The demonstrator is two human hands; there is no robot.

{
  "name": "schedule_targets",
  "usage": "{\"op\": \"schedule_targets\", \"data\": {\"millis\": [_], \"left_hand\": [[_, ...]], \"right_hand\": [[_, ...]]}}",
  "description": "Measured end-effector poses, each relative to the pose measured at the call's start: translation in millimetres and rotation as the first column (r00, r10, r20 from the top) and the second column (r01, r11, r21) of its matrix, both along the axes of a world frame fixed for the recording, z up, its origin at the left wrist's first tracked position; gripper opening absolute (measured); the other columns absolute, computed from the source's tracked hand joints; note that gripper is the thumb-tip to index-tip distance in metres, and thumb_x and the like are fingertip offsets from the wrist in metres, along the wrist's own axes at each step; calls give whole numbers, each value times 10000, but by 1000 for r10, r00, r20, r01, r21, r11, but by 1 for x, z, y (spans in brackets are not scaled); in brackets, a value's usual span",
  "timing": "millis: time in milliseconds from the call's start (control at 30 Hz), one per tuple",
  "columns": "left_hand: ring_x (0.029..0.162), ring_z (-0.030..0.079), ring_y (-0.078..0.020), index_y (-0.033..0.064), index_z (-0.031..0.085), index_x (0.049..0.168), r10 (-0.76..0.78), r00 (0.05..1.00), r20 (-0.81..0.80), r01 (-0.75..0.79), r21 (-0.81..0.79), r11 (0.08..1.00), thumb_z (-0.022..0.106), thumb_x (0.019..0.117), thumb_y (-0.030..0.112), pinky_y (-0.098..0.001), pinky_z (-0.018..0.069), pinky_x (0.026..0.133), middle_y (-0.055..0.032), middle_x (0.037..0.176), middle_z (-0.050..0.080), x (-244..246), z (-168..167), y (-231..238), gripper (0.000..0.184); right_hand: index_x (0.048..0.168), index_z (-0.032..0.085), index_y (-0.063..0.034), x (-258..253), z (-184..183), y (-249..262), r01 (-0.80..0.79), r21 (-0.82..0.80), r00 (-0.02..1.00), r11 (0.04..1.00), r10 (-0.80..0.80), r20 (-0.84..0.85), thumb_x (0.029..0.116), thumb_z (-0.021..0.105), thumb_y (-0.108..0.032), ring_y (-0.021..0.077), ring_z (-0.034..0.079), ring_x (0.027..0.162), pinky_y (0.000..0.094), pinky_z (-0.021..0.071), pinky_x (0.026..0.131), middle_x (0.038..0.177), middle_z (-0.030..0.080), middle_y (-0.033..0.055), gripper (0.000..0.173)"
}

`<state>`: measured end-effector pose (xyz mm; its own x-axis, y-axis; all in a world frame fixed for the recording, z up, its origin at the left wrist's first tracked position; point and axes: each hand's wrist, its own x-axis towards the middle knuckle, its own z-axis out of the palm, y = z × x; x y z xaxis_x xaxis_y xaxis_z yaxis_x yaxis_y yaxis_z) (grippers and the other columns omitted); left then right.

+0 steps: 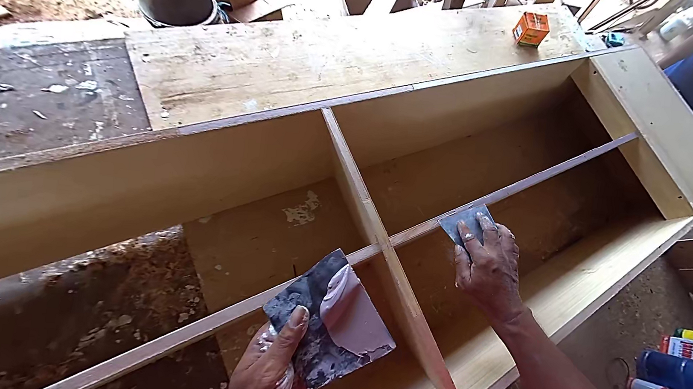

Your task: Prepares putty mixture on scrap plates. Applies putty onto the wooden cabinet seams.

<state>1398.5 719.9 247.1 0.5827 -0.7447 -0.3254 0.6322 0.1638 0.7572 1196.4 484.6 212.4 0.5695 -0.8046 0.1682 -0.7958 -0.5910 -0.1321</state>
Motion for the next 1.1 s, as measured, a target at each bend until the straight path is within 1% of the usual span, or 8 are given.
{"op": "schedule_targets", "data": {"millis": [100, 267, 367, 533, 700, 800, 967, 1100], "left_hand": [[860, 747, -124, 66, 655, 1123, 8, 1000, -6, -8, 1, 1000, 476, 1067, 161, -301, 637, 781, -66, 957, 759, -2, 1, 0, 211], [872, 746, -124, 78, 660, 1128, 9, 1000, 5, -9, 12, 1000, 493, 1063, 174, -304, 635, 793, -62, 963, 759, -3, 1, 3, 203], [866, 744, -125, 71, 657, 1133, 2, 1000, 13, -2, 7, 1000, 497, 1060, 177, -304, 634, 793, -65, 960, 757, -3, 0, 4, 205], [853, 743, -121, 72, 658, 1126, 12, 1000, 8, -12, 15, 1000, 488, 1063, 170, -303, 635, 780, -60, 951, 757, -7, 2, 3, 206], [865, 748, -136, 63, 666, 1127, 8, 1000, -14, -8, -10, 1000, 507, 1061, 178, -311, 636, 789, -77, 968, 759, -6, 0, 6, 207], [861, 748, -134, 64, 667, 1125, -10, 1000, -16, 10, -21, 1000, 496, 1061, 170, -309, 636, 790, -76, 967, 758, -6, -2, 7, 211], [869, 747, -133, 62, 668, 1133, -11, 1000, -15, 11, -26, 1000, 505, 1060, 173, -310, 636, 793, -77, 969, 758, -8, 0, 7, 211], [865, 746, -132, 59, 662, 1136, 8, 1000, -18, -8, -13, 1000, 509, 1057, 177, -308, 635, 792, -77, 967, 757, -6, 1, 12, 209]], "right_hand": [[1422, 634, -210, 5, -4, -11, -1, 57, 997, 998, 5, -74, 1014, 463, -352, 453, 431, 1411, 638, 367, 1113, 1546, 487, 167, 464], [1324, 709, -201, -9, 10, -6, -23, 70, 996, 997, 29, -84, 999, 459, -346, 452, 487, 1355, 648, 388, 1074, 1468, 571, 155, 435], [1364, 682, -199, -1, 8, -3, -32, 30, 999, 999, 33, -29, 1008, 467, -343, 448, 455, 1392, 635, 372, 1110, 1509, 533, 157, 440], [1427, 628, -198, 5, -8, -7, -26, 78, 997, 997, 32, -71, 1012, 485, -347, 459, 439, 1402, 641, 383, 1097, 1549, 484, 166, 463], [1323, 709, -199, -10, 8, 3, -23, 53, 998, 998, 27, -63, 999, 465, -347, 462, 489, 1355, 649, 406, 1062, 1469, 572, 158, 432], [1369, 676, -188, 2, 6, 6, -25, 16, 1000, 1000, 25, 8, 1006, 485, -331, 464, 446, 1397, 649, 375, 1103, 1510, 527, 172, 434], [1449, 606, -190, 17, -12, 5, -28, 69, 998, 997, 32, -55, 1022, 475, -346, 461, 418, 1421, 644, 364, 1117, 1567, 460, 174, 473], [1347, 692, -201, 4, 9, 15, -29, 76, 994, 997, 37, -103, 1007, 460, -351, 461, 466, 1376, 652, 386, 1081, 1499, 542, 156, 438]]}}
